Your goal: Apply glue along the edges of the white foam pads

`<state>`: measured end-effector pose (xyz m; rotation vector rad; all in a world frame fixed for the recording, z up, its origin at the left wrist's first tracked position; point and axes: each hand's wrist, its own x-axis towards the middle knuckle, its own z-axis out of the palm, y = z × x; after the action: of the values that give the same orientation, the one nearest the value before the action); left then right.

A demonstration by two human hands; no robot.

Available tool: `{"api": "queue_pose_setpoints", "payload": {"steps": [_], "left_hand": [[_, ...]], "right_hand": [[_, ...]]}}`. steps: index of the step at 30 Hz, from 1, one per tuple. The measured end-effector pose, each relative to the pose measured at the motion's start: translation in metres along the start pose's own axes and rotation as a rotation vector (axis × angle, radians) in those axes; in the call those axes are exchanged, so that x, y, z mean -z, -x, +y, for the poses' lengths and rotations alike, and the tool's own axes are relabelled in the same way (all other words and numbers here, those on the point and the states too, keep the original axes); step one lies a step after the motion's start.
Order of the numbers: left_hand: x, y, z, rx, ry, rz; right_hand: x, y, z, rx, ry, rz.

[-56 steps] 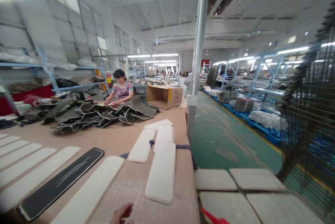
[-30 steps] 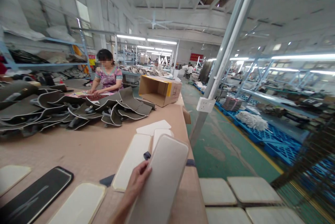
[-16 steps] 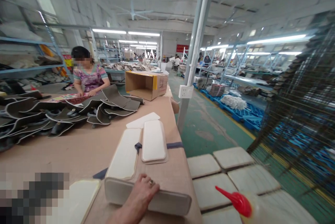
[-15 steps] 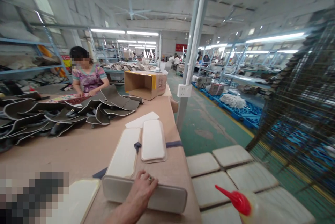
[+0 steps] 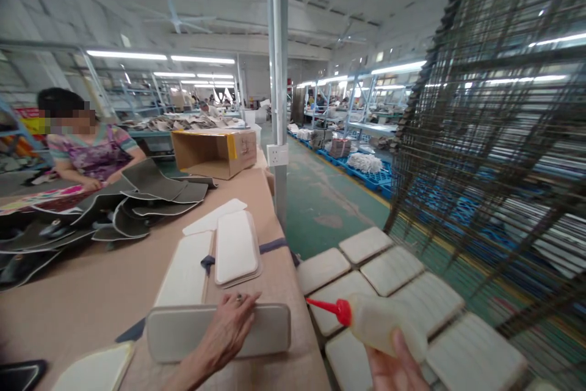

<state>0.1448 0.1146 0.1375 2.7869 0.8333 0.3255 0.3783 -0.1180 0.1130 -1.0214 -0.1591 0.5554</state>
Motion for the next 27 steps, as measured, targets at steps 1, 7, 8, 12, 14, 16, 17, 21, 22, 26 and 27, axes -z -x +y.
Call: {"api": "queue_pose_setpoints", "payload": {"steps": [1,7,8,12,14,16,17,21,22,26,27], "left_hand": [[0.001,0.000,0.002,-0.008,-0.010,0.000],[-0.008,-0.008,0.009,0.074,-0.140,-0.033],[-0.009,-0.007,0.010,0.064,-0.135,-0.029],[-0.009,0.004,0.018,-0.003,-0.069,0.033],[-0.008,0.012,0.022,-0.004,-0.041,0.063],[-0.008,0.016,0.023,0.021,-0.042,0.046],[-0.008,0.018,0.022,0.037,-0.043,0.037],[0.006,0.019,0.011,0.048,0.021,0.095],[0.015,0.019,0.008,0.034,0.040,0.107],[0.068,0.026,0.002,0.000,0.114,0.069],[0.083,0.029,0.002,-0.003,0.151,0.060]], "right_hand": [[-0.003,0.000,-0.001,0.021,-0.013,0.018],[-0.021,-0.002,-0.018,0.243,0.082,0.034],[-0.025,-0.001,-0.022,0.247,0.076,0.037],[-0.046,0.007,-0.046,0.280,0.063,-0.017],[-0.058,0.010,-0.059,0.325,0.141,-0.102],[-0.067,0.009,-0.070,0.365,0.245,-0.198],[-0.071,0.007,-0.075,0.377,0.291,-0.242],[-0.089,0.000,-0.096,0.439,0.423,-0.347],[-0.094,0.000,-0.101,0.461,0.456,-0.369],[-0.117,0.007,-0.119,0.496,0.538,-0.451],[-0.123,0.010,-0.122,0.497,0.545,-0.466]]}}
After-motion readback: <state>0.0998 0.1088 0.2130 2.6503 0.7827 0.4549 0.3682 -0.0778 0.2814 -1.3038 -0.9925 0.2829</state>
